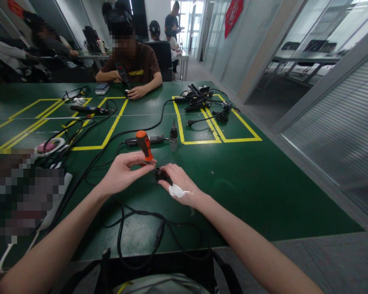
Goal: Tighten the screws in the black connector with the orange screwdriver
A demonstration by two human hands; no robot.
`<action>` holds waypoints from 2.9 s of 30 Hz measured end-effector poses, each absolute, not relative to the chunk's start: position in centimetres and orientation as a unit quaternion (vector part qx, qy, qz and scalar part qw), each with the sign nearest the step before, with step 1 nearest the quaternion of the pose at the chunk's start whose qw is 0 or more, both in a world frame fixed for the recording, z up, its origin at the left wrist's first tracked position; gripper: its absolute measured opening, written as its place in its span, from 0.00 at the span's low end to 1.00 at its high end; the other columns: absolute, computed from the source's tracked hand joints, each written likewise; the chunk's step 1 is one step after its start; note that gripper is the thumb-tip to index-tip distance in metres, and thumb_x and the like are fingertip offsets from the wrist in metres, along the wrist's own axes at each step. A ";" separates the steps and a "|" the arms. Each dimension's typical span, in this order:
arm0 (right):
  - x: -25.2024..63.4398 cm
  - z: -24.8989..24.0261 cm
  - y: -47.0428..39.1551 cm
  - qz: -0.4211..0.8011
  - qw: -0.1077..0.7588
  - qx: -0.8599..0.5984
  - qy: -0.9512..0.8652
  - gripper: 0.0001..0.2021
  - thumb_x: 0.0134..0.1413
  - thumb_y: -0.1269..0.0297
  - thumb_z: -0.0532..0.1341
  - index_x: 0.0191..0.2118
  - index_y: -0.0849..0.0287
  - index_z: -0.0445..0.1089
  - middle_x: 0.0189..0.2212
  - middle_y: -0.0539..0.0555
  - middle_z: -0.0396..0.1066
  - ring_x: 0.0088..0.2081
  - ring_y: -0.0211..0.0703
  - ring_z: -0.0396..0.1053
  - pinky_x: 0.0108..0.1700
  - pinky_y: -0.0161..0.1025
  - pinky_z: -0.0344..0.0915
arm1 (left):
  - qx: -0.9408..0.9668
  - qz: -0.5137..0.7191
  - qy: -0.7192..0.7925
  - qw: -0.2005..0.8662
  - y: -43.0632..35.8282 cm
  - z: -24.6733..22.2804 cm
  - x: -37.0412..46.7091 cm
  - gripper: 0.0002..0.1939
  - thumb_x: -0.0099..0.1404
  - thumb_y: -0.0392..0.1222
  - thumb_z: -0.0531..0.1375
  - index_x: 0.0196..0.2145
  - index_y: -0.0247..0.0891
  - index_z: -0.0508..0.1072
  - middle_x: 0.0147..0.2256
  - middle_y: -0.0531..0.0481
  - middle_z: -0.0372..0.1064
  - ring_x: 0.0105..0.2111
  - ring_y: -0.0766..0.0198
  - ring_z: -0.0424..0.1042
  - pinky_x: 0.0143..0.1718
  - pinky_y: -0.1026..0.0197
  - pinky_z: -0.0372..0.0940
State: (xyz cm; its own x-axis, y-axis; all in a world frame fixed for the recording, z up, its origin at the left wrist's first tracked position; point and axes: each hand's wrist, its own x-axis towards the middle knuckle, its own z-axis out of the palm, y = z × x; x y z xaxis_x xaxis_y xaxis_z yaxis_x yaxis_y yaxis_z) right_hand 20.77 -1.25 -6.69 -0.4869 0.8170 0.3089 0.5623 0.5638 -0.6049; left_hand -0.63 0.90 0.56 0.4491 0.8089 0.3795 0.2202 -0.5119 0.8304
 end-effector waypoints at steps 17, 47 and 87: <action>20.1 -6.4 -1.9 0.213 0.276 -0.439 -0.828 0.09 0.65 0.68 0.63 0.49 0.57 0.65 0.44 0.59 0.71 0.44 0.54 0.69 0.47 0.52 0.68 | 0.698 0.388 0.341 0.495 0.9 0.7 -1.0 0.12 0.62 0.42 0.69 0.40 0.32 0.84 0.35 0.42 0.82 0.30 0.63 0.79 0.35 0.61 0.76; 20.8 -6.4 -1.4 0.240 0.273 -0.413 -0.835 0.10 0.65 0.68 0.63 0.50 0.56 0.66 0.42 0.57 0.72 0.43 0.52 0.70 0.47 0.50 0.69 | 0.648 0.391 0.346 0.555 0.8 0.7 -0.6 0.13 0.54 0.37 0.73 0.38 0.31 0.80 0.33 0.45 0.82 0.28 0.67 0.78 0.35 0.65 0.74; 20.9 -6.3 -1.4 0.227 0.275 -0.391 -0.849 0.12 0.65 0.68 0.63 0.51 0.59 0.65 0.42 0.58 0.72 0.43 0.52 0.70 0.47 0.51 0.69 | 0.661 0.356 0.353 0.559 1.1 0.8 -1.1 0.11 0.59 0.43 0.70 0.36 0.30 0.82 0.31 0.44 0.81 0.30 0.64 0.79 0.39 0.62 0.75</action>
State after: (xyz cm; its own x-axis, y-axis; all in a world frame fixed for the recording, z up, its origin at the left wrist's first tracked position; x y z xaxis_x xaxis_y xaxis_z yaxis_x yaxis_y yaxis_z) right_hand 20.93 -1.37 -6.35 -0.5439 0.7880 0.2886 0.5381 0.5914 -0.6006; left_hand -1.11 1.06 0.76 0.4967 0.8646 0.0763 0.0683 -0.1266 0.9896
